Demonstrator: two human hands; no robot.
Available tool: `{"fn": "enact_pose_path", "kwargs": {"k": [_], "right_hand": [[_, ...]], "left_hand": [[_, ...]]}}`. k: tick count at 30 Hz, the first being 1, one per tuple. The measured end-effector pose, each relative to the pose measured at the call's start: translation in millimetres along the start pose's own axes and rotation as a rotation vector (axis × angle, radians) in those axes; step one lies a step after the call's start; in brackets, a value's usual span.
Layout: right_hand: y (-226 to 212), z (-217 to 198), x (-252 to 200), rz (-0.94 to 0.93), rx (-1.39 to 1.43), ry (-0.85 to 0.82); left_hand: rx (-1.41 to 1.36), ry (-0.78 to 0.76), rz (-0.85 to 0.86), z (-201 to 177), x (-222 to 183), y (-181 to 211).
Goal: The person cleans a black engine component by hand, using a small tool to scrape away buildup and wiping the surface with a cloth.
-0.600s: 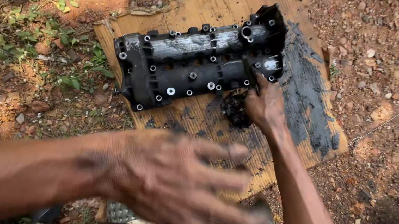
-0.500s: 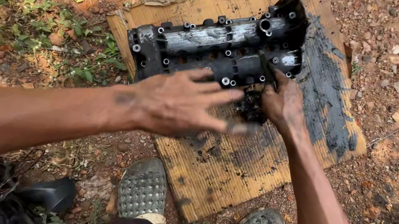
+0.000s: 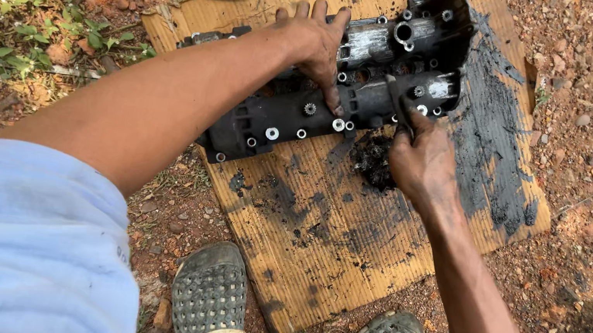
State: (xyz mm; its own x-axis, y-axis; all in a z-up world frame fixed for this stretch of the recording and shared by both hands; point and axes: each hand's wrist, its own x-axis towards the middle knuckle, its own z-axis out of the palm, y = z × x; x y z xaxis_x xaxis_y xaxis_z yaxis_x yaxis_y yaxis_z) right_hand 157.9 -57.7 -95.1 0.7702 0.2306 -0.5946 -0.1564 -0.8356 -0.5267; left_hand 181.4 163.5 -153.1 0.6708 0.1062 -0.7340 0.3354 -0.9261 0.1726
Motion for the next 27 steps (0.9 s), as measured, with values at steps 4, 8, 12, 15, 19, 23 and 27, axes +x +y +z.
{"fn": "enact_pose_path", "kwargs": {"k": [4, 8, 12, 15, 19, 23, 27], "right_hand": [[0.1, 1.8, -7.3, -0.005, -0.032, -0.024], [-2.4, 1.7, -7.1, 0.008, -0.069, -0.081], [-6.6, 2.9, -16.2, -0.087, -0.118, -0.151], [-6.7, 6.4, -12.9, 0.046, -0.161, -0.037], [13.5, 8.4, -4.6, -0.125, -0.137, -0.047], [32.9, 12.6, 15.4, -0.152, -0.098, -0.043], [42.1, 5.9, 8.3, -0.315, -0.359, 0.074]], "left_hand": [[-0.099, -0.028, -0.029, -5.7, 0.5, -3.5], [-0.018, -0.019, 0.014, -9.8, -5.3, 0.8], [0.037, -0.013, 0.006, -11.3, -15.9, 5.7], [0.066, 0.007, 0.005, -13.8, -20.3, 7.2], [0.107, -0.003, -0.042, -12.9, -21.7, 13.0], [0.113, 0.027, -0.02, -9.1, -22.8, 13.6], [0.03, 0.05, -0.037, -6.0, -19.6, 6.9]]}}
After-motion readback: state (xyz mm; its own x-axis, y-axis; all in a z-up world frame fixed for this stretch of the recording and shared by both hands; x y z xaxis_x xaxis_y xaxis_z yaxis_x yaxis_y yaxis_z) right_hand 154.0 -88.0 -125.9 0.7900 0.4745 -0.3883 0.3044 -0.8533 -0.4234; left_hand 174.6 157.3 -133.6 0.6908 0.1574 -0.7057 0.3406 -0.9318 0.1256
